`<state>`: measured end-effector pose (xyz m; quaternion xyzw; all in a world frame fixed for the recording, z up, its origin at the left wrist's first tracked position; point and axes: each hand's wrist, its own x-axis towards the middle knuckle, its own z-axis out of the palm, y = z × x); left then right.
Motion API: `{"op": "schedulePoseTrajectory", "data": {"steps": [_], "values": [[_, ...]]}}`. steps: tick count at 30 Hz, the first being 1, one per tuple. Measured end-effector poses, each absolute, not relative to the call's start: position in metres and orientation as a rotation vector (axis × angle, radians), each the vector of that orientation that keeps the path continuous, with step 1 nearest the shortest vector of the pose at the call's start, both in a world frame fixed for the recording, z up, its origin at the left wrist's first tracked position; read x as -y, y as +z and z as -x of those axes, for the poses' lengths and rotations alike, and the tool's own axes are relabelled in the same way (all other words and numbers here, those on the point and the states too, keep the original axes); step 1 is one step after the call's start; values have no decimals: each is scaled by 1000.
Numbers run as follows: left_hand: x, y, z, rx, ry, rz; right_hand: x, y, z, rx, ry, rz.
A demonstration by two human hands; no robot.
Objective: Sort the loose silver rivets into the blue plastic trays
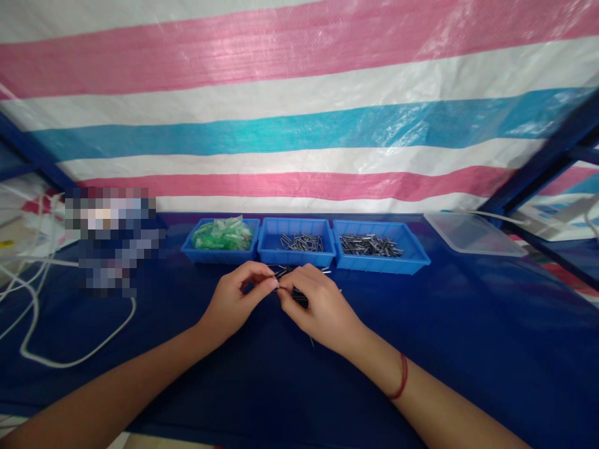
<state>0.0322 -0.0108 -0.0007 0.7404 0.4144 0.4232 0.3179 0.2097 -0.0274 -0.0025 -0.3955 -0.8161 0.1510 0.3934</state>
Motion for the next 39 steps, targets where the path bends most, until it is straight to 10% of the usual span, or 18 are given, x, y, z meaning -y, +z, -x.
{"op": "schedulePoseTrajectory", "data": {"steps": [19,32,39], "values": [[10,-2,-28,-1019,1111,-1981,24,1,-218,1891,449,1041],[17,-1,-23,-880,513,-2751,-21,1,-316,1767,-384,1962],[17,-2,-25,-760,449,-2883,-18,0,-303,1742,-423,1745]]}}
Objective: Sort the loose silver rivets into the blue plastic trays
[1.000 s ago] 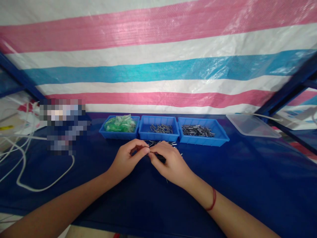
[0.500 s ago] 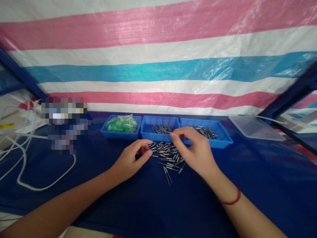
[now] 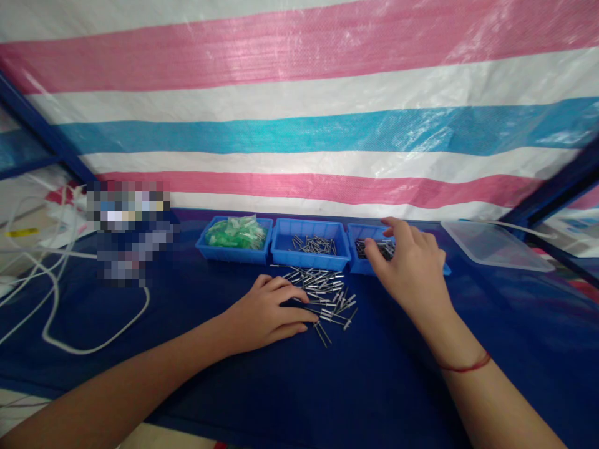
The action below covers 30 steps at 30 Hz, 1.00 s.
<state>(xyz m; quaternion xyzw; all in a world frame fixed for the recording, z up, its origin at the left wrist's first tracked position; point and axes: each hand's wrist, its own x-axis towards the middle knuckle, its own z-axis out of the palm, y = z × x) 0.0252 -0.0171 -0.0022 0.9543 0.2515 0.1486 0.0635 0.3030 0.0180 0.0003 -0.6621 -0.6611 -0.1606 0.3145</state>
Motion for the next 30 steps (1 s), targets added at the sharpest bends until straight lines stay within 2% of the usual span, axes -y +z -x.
{"op": "schedulePoseTrajectory", "data": {"steps": [12,19,30], "values": [[15,-3,-29,-781,569,-2911,13,11,-246,2022,-124,1317],[8,4,-27,-1055,708,-2629,27,20,-233,2151,366,1109],[11,5,-29,-1043,1008,-2303,27,12,-226,2166,434,1098]]}}
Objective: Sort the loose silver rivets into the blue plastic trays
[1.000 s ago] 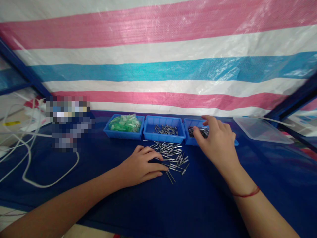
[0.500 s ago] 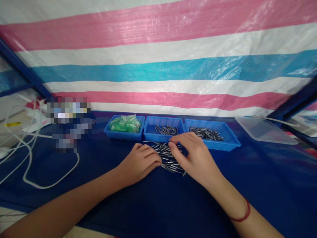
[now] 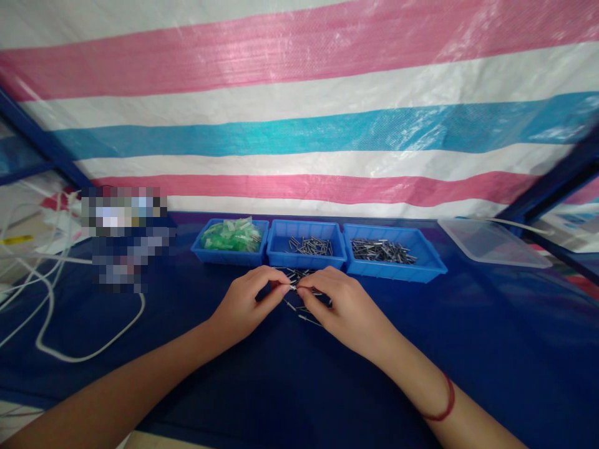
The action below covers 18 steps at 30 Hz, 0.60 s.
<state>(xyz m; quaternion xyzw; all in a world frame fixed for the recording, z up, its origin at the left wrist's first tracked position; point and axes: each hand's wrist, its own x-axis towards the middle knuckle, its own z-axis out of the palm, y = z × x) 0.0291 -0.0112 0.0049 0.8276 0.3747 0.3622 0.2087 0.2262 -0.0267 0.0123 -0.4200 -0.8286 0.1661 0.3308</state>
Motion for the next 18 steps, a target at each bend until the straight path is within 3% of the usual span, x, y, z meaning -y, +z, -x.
{"op": "schedulePoseTrajectory", "data": {"steps": [18], "values": [[15,0,-36,-995,1053,-1913,30,1,-214,1563,829,1081]]}}
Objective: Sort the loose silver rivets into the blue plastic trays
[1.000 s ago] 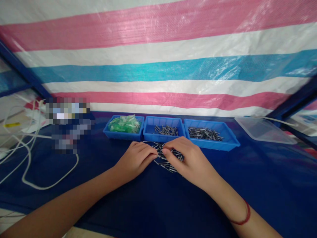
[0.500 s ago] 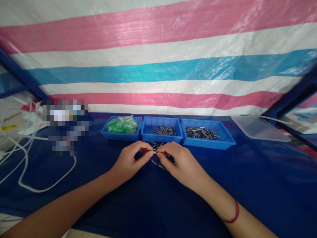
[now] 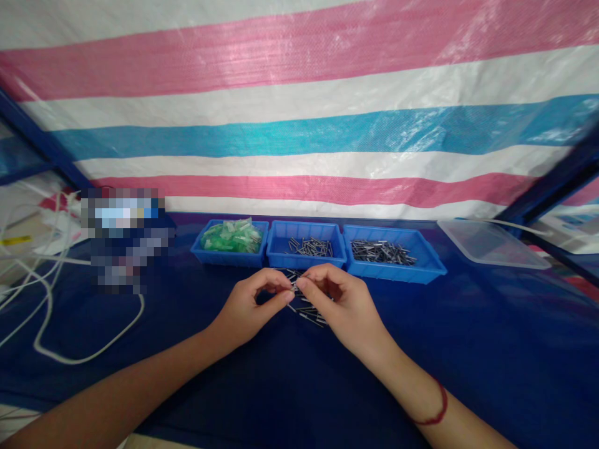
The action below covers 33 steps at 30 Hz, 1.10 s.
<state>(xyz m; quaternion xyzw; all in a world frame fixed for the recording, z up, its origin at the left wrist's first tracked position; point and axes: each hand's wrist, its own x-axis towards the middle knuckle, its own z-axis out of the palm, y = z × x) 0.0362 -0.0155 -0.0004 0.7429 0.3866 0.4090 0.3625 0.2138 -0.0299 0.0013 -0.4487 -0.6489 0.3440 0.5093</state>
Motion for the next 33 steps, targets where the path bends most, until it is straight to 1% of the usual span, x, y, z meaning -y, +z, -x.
{"op": "schedulePoseTrajectory", "data": {"steps": [6,14,18,20,22,28,30,33], "values": [[14,-1,-35,-986,868,-2051,34,1,-214,1697,736,1126],[15,4,-32,-1055,1043,-2053,32,3,-217,1793,673,1136],[14,3,-31,-1054,1036,-2067,28,7,-220,1899,594,1145],[14,1,-31,-1032,993,-2120,22,11,-230,1873,488,1186],[14,1,-31,-1001,921,-2242,13,13,-247,1797,301,1307],[19,0,-28,-869,599,-2665,-18,4,-310,1685,-384,1892],[20,-2,-28,-817,508,-2750,-23,-1,-319,1653,-496,1992],[20,-5,-28,-790,439,-2809,-25,-6,-317,1653,-517,1972]]}}
